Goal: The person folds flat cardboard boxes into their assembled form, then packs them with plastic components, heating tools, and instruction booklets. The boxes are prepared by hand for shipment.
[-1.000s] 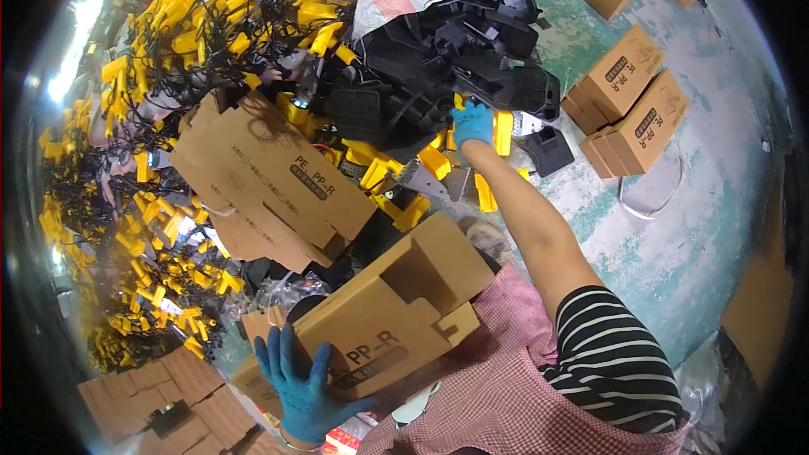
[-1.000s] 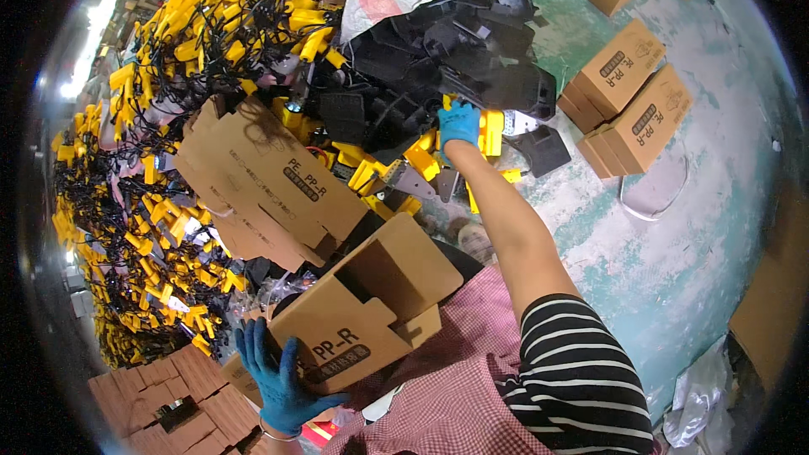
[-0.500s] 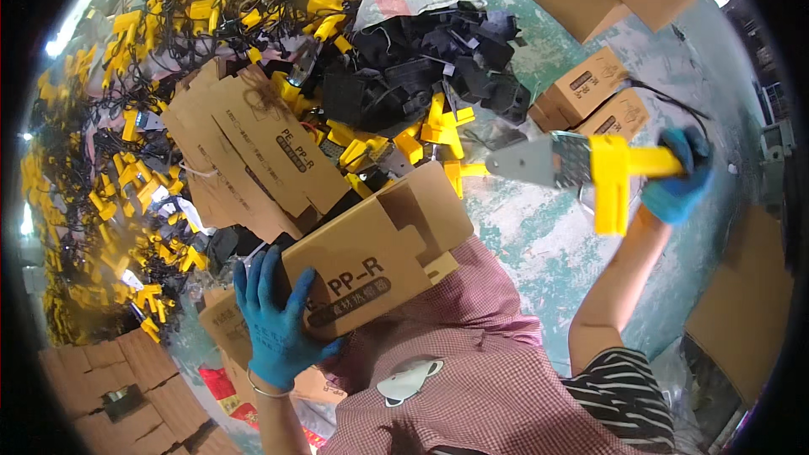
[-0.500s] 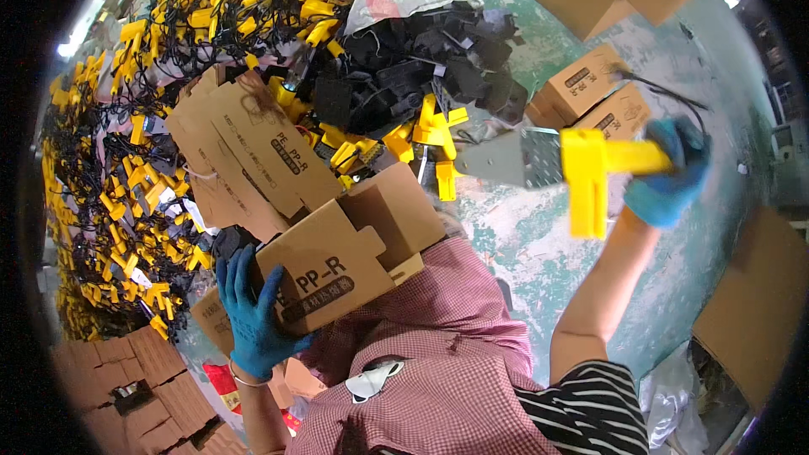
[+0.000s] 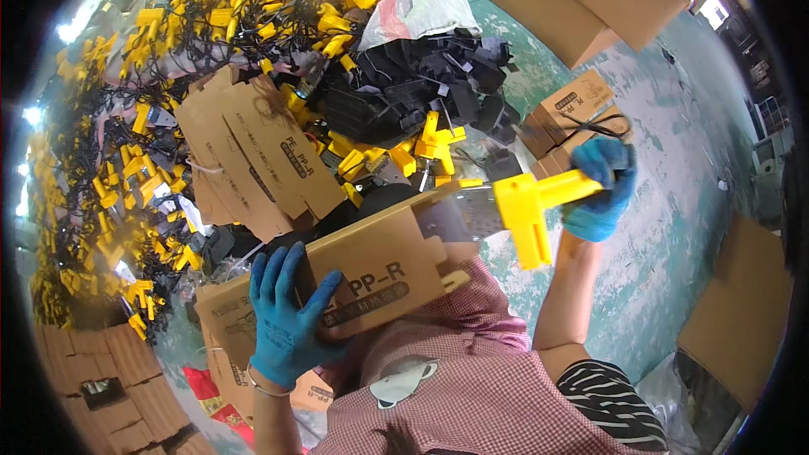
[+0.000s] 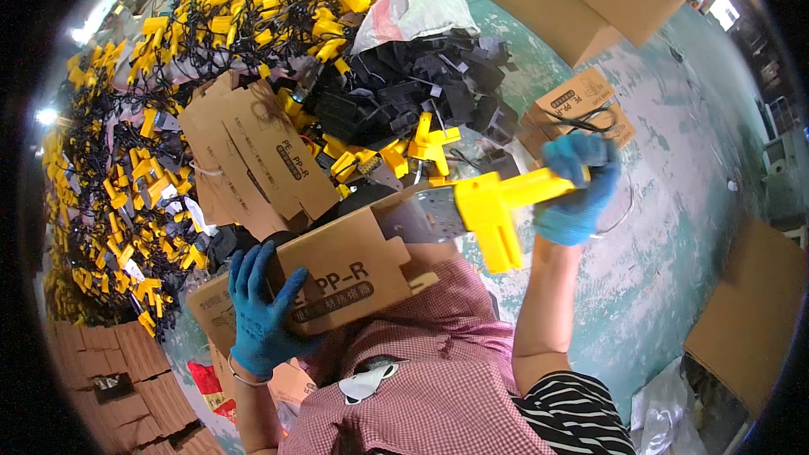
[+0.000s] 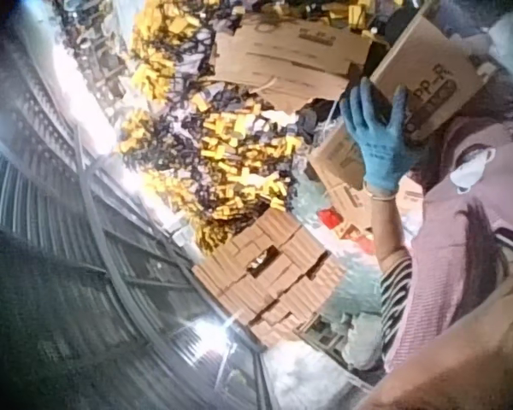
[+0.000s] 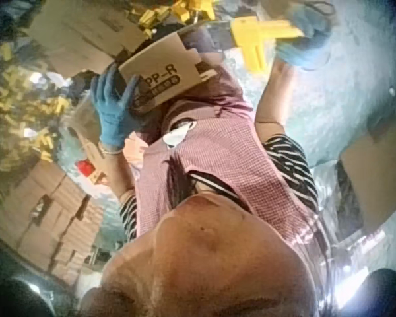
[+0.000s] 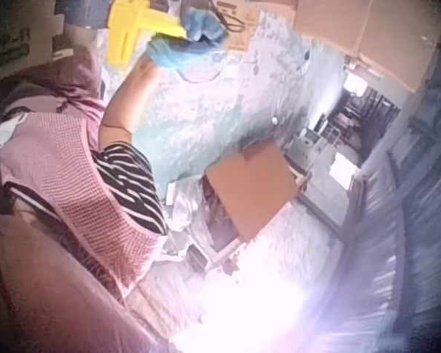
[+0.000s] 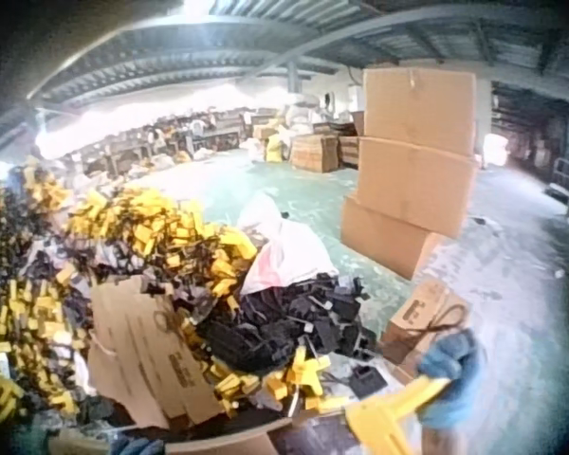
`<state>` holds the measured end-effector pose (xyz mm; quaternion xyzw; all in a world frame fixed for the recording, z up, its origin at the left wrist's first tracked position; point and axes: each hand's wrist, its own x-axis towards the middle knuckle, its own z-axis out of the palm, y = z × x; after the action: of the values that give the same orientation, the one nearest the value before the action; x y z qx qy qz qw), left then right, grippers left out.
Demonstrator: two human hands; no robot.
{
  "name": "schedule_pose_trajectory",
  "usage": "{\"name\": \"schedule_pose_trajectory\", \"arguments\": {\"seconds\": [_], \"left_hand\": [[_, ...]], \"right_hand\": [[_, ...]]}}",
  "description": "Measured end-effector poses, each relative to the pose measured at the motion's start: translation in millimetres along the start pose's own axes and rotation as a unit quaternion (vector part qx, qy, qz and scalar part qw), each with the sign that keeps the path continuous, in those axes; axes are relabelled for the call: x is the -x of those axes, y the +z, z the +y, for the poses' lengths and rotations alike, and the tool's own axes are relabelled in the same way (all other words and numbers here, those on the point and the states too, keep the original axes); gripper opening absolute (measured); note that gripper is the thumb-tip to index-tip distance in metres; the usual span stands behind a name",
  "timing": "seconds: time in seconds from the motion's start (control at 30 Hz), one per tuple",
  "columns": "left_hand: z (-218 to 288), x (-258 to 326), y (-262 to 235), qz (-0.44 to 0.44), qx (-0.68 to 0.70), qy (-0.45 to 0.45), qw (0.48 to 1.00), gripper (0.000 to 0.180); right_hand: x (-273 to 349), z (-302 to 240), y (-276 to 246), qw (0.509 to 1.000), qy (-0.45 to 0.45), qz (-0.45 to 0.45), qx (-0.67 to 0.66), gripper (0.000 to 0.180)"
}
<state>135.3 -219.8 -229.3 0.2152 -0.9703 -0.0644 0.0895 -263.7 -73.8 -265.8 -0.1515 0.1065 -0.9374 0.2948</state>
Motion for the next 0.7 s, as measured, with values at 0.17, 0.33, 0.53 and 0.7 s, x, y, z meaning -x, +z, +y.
{"name": "schedule_pose_trajectory", "arguments": {"seconds": [0.17, 0.33, 0.53, 0.7], "left_hand": [[-13.7, 13.3, 10.5, -0.011, 0.016, -0.044, 0.999, 0.097], [-8.9, 8.3, 9.0, 0.002, 0.061, -0.005, 0.998, 0.091], [-5.0, -20.0, 13.2, 0.033, 0.044, 0.015, 0.998, 0.093], [-15.9, -18.9, 18.6, 0.028, 0.076, -0.009, 0.997, 0.097]], "right_hand": [[-5.8, 20.5, -14.7, 0.996, 0.056, -0.034, -0.055, 0.033], [-11.6, 36.0, -19.6, 0.968, 0.132, 0.005, -0.213, 0.024], [7.1, 90.0, -56.1, 0.751, -0.070, 0.126, 0.644, 0.037], [29.9, 76.3, -40.6, 0.690, 0.102, 0.171, 0.696, 0.039]]}}
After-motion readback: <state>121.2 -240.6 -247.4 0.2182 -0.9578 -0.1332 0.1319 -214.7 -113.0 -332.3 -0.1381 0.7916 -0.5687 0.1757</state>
